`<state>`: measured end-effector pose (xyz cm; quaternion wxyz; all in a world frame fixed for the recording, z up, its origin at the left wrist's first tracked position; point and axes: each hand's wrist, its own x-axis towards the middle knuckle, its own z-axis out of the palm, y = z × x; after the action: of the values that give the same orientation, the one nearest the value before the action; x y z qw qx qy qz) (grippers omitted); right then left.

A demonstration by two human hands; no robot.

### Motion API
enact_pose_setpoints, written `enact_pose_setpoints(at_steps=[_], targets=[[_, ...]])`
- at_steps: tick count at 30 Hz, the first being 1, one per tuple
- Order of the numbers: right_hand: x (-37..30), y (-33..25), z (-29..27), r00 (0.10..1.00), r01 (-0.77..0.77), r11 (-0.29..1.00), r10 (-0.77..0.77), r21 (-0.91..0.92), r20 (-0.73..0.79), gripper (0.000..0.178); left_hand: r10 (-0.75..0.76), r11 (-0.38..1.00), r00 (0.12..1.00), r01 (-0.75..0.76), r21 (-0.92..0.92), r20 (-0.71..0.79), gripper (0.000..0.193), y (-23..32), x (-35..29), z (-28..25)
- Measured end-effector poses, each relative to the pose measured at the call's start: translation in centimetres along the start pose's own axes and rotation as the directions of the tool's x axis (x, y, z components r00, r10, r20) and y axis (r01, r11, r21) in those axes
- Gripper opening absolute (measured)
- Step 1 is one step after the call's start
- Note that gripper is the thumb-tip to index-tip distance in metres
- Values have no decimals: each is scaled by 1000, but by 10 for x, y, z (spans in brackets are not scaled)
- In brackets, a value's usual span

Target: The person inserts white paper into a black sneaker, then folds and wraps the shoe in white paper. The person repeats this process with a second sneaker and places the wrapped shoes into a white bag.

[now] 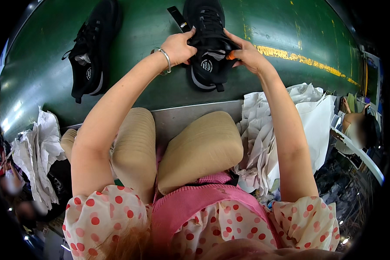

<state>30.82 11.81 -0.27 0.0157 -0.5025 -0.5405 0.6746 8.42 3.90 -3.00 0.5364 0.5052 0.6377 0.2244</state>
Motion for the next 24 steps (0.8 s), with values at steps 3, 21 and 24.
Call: enact_pose_setpoints(at_steps=[3, 21, 24], targets=[[-1, 8, -7, 997, 55, 992, -60, 110, 40, 76, 42, 983, 999, -38, -178, 20, 67, -10, 0, 1], [6, -13, 31, 923, 88, 739, -312, -668, -224, 57, 592, 352, 800, -372, 859, 104, 46, 59, -6, -10], [7, -23, 22, 976, 31, 868, -134, -495, -174, 49, 694, 474, 720, -480, 738, 22, 20, 61, 22, -26]])
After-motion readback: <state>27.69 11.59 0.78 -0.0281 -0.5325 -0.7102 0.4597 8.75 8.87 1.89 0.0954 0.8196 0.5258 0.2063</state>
